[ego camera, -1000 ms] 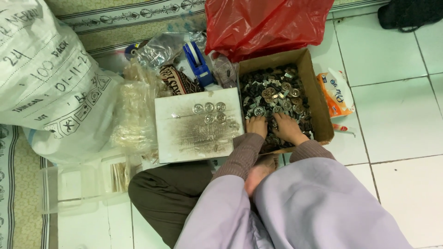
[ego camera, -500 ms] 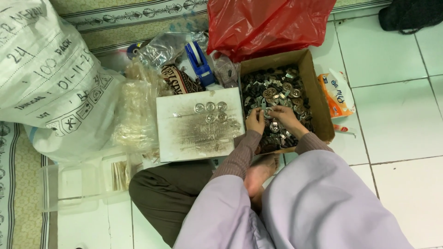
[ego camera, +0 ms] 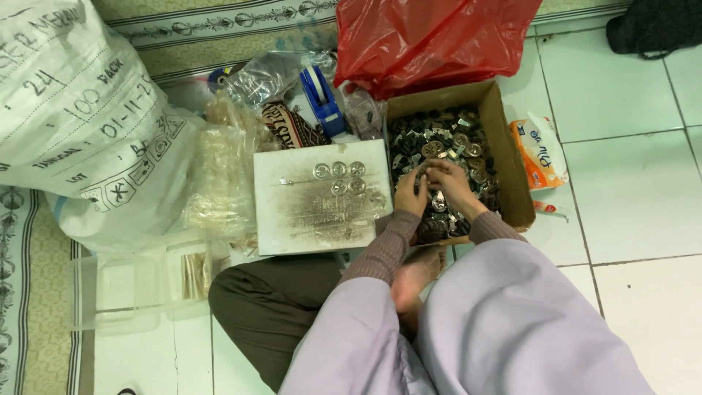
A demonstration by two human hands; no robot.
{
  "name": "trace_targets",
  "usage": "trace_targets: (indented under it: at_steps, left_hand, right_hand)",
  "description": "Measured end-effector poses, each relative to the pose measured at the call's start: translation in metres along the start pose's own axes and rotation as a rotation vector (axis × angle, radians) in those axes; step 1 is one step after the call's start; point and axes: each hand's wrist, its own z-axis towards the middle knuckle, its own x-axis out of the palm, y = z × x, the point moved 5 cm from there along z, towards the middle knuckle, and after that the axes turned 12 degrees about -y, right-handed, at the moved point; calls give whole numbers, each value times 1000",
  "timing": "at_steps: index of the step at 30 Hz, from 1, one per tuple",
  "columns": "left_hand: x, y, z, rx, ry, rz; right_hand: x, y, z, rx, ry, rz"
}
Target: The person sits on the floor and sorts small metal buttons from a cardboard box onto a white tray. They then place the buttons into small clear plastic bags and seal them. The person continues this process, filling multiple bags with buttons.
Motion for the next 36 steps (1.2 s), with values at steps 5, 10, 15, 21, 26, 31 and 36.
trace_targets:
  at_steps: [5,10,15,21,26,31,36]
  left_hand:
    - [-52,3,34,-70,-151,-56]
    - [-149,15,65,-286,-9,-42]
    - [-241,58,85,-420,119,258]
    - [-247,100,68,-115,80,357]
    - [-249,88,73,80,-43,445]
    - [-236,64,63,379,106,573]
    - [-226,70,62,357,259,635]
  right_hand:
    - [37,9,-6,-94,65,-34]
    - [101,24,-41,-215,186,-143]
    - [153,42,-88,-415,469,-580]
    - [168,11,-87,-854,542,-1126]
    - [175,-8,-97,-1014,571,-1327]
    - [175,-29,-91,-991,558,-1393]
    - [173,-45,-82,-949,579,-1398]
